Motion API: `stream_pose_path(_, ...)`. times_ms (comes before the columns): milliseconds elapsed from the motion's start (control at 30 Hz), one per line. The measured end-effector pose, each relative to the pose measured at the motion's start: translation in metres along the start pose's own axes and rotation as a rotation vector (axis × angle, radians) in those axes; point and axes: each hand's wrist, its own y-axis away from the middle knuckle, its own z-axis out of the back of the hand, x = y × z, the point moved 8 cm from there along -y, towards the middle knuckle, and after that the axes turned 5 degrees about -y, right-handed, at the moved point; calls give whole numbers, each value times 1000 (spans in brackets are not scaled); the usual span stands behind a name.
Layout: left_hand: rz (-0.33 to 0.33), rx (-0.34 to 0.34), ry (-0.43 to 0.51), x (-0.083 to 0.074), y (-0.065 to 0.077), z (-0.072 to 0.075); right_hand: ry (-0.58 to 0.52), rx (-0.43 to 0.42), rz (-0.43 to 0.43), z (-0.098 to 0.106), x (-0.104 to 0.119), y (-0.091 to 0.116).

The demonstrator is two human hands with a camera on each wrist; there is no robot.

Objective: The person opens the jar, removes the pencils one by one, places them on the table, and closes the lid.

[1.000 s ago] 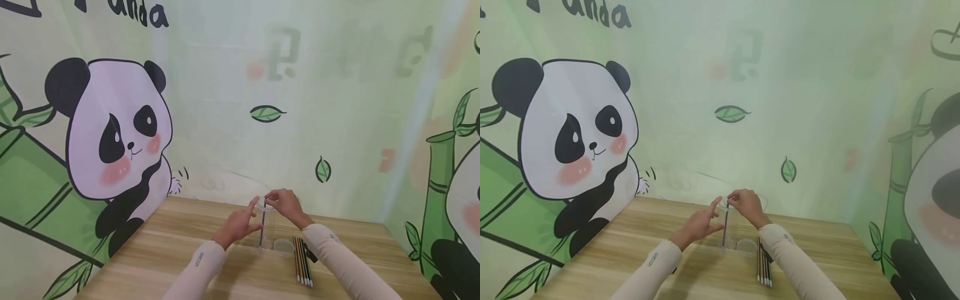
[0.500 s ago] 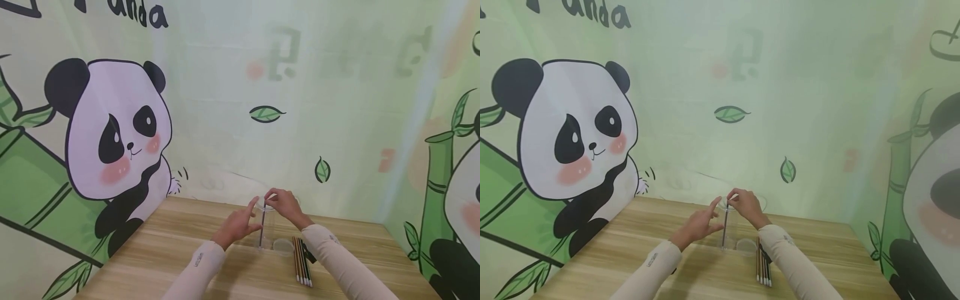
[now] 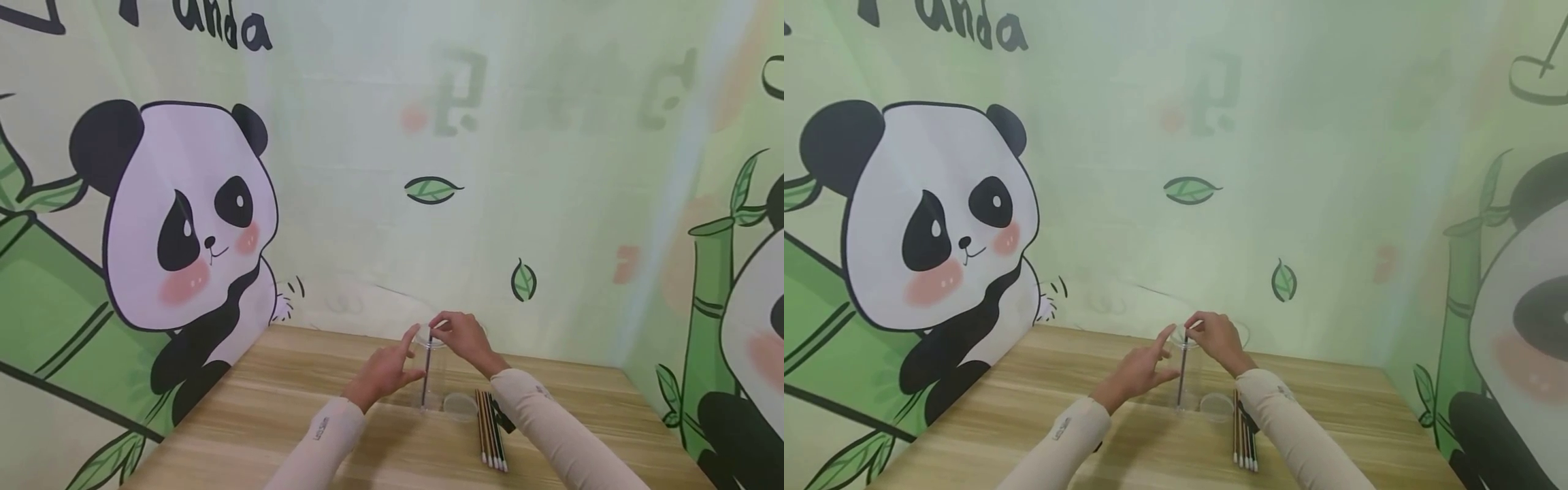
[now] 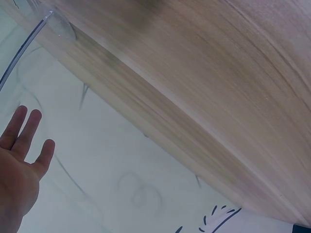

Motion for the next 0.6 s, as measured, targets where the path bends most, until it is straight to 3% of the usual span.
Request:
stream_pose_path(367,-11,-6,7,1,-2,-3,-16,-56,80,21,13,1)
stream_pose_path(600,-6,-2,7,1,-3,-4,-22,-67,69,31,14,-4)
